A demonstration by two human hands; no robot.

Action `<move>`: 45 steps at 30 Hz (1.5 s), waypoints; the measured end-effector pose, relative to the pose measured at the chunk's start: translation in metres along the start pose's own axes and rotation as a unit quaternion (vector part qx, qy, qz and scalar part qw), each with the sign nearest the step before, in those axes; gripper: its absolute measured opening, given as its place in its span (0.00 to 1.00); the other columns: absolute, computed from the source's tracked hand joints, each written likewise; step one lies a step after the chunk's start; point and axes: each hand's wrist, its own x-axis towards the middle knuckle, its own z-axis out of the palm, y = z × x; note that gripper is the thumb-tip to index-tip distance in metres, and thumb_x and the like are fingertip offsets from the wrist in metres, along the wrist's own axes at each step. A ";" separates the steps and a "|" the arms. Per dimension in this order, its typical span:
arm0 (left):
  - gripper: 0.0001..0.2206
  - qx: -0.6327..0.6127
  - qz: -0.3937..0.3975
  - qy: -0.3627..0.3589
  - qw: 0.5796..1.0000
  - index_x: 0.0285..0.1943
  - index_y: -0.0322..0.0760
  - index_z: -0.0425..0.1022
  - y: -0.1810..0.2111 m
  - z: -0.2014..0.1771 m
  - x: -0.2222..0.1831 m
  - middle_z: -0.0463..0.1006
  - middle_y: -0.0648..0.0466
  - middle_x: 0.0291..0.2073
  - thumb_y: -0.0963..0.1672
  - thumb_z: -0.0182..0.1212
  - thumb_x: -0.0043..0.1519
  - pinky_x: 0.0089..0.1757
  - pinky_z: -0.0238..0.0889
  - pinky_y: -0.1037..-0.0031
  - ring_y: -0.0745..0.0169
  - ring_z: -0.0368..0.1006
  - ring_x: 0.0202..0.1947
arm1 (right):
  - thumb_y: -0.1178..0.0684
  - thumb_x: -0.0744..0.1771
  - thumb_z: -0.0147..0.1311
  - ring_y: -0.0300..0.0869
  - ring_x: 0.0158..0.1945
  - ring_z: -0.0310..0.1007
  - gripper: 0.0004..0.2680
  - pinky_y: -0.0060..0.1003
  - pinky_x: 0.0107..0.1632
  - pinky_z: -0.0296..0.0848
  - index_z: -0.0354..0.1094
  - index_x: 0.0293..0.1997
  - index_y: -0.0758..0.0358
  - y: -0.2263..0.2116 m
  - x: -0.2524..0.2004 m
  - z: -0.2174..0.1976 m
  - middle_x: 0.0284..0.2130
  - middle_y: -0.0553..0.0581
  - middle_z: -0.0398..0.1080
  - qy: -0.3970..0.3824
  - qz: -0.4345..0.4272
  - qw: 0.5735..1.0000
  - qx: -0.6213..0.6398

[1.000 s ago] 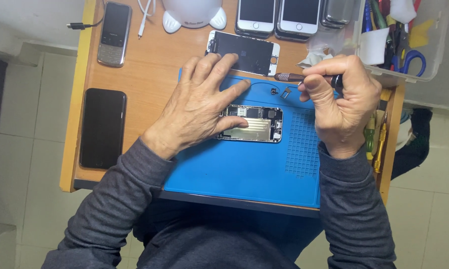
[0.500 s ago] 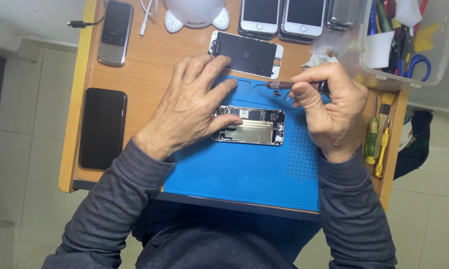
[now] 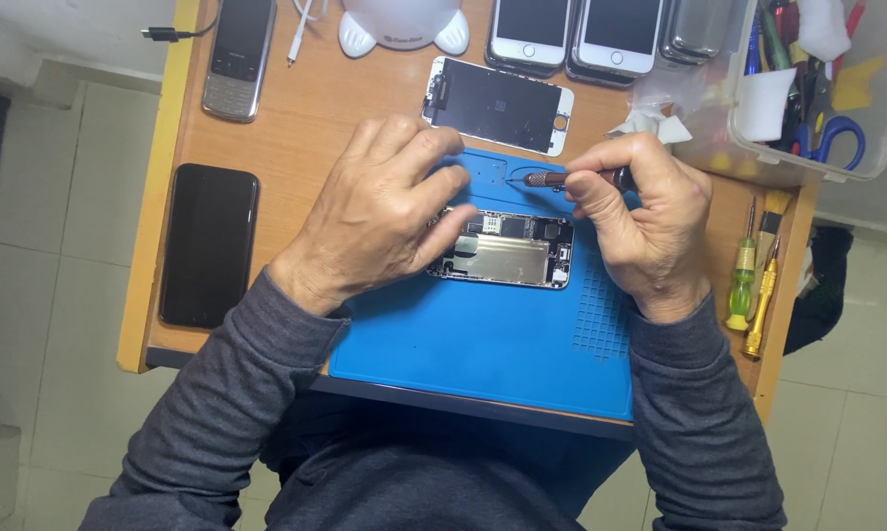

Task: Installing a motherboard into a mobile phone housing and securing it with screws using a precision screwdriver.

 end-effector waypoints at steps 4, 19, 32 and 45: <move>0.04 0.015 -0.009 0.040 0.999 0.48 0.34 0.78 -0.003 0.003 -0.003 0.80 0.47 0.47 0.40 0.69 0.73 0.42 0.63 0.61 0.50 0.71 0.44 | 0.53 0.78 0.59 0.42 0.30 0.79 0.09 0.33 0.36 0.72 0.75 0.47 0.70 0.004 0.000 0.002 0.32 0.59 0.78 0.003 -0.011 1.000 -0.002; 0.07 0.002 -0.033 0.030 0.999 0.50 0.32 0.79 -0.005 0.010 -0.007 0.79 0.46 0.46 0.33 0.61 0.67 0.41 0.64 0.59 0.48 0.69 0.43 | 0.51 0.78 0.58 0.43 0.31 0.80 0.10 0.34 0.36 0.72 0.75 0.49 0.71 0.006 -0.001 0.003 0.34 0.61 0.78 0.020 -0.009 1.000 -0.011; 0.07 -0.024 -0.090 0.121 0.988 0.46 0.29 0.82 -0.007 -0.002 -0.006 0.80 0.44 0.45 0.32 0.64 0.65 0.41 0.64 0.57 0.44 0.71 0.42 | 0.53 0.80 0.57 0.48 0.34 0.83 0.11 0.36 0.36 0.74 0.74 0.52 0.76 0.000 -0.001 -0.001 0.38 0.68 0.79 0.009 -0.023 1.000 0.002; 0.09 -0.011 -0.111 0.159 0.981 0.54 0.31 0.83 -0.008 -0.001 -0.005 0.79 0.47 0.42 0.33 0.62 0.69 0.42 0.66 0.59 0.47 0.71 0.42 | 0.53 0.81 0.57 0.52 0.38 0.85 0.12 0.37 0.40 0.77 0.72 0.54 0.78 0.001 -0.004 -0.003 0.39 0.69 0.77 0.016 -0.007 1.000 0.001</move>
